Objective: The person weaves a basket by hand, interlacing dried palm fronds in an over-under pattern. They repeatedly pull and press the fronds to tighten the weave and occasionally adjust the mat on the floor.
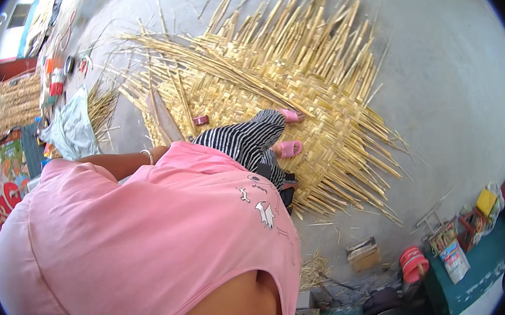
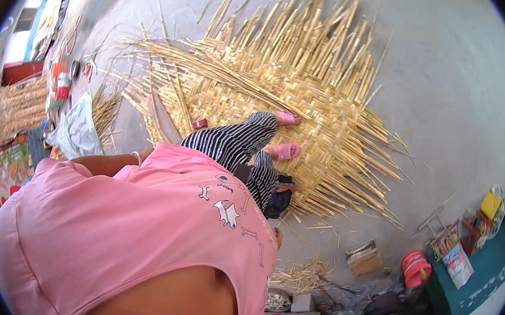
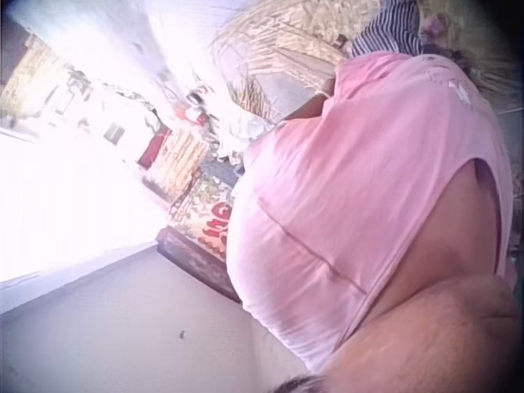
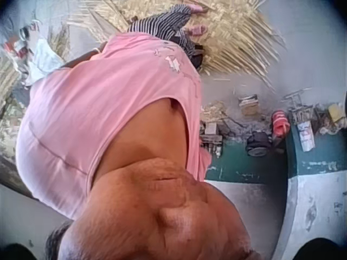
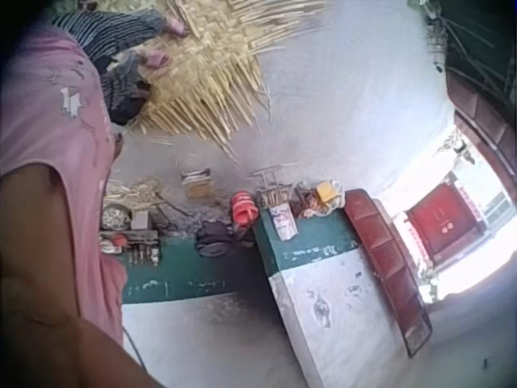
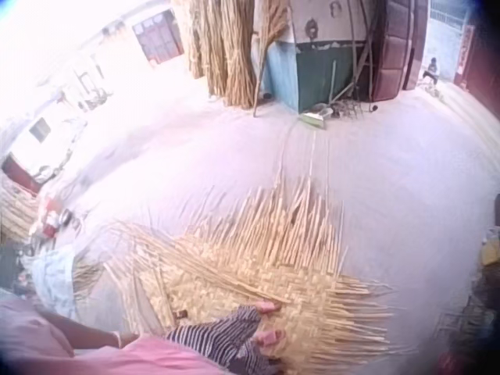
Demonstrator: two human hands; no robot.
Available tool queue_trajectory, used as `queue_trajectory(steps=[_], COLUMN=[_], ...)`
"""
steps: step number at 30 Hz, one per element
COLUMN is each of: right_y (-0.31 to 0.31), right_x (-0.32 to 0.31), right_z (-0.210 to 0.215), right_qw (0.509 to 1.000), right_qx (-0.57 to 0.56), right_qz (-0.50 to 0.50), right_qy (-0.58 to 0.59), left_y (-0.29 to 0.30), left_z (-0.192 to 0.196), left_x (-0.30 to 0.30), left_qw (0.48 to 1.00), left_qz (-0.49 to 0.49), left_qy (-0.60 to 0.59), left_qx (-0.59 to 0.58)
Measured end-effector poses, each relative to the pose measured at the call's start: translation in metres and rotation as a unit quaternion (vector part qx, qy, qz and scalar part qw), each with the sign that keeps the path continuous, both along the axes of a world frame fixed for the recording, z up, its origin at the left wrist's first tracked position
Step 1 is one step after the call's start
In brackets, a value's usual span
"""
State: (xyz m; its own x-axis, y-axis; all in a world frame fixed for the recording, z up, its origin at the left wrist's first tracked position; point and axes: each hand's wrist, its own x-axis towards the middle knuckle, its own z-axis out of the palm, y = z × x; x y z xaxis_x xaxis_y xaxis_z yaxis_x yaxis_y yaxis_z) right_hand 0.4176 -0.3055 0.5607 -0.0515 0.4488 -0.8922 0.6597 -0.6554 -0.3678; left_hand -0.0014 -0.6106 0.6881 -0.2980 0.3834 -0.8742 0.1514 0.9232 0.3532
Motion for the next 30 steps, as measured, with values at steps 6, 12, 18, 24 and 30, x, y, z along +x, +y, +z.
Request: queue_trajectory(steps=[6,12,18,24,30], right_y=[0.044,0.083,0.111,0.104,0.052], right_x=[-0.007,-0.039,-0.109,-0.222,-0.386], right_z=[0.021,0.030,0.042,0.076,0.146], right_qw=[0.999,0.996,0.990,0.981,0.944], right_qx=[-0.013,-0.013,-0.002,0.009,0.025], right_qz=[0.035,0.085,0.138,0.193,0.327], right_qy=[-0.018,-0.034,-0.041,-0.021,0.040], left_y=[-0.043,-0.044,-0.065,-0.100,-0.109], left_z=[-0.005,-0.047,-0.077,-0.052,0.011], left_x=[0.065,0.087,0.071,0.043,-0.034], left_qw=[0.992,0.987,0.981,0.971,0.918], left_qz=[0.020,0.052,0.132,0.213,0.384], left_qy=[-0.074,-0.108,-0.096,-0.042,-0.045], left_qx=[-0.096,-0.109,-0.101,-0.096,-0.088])
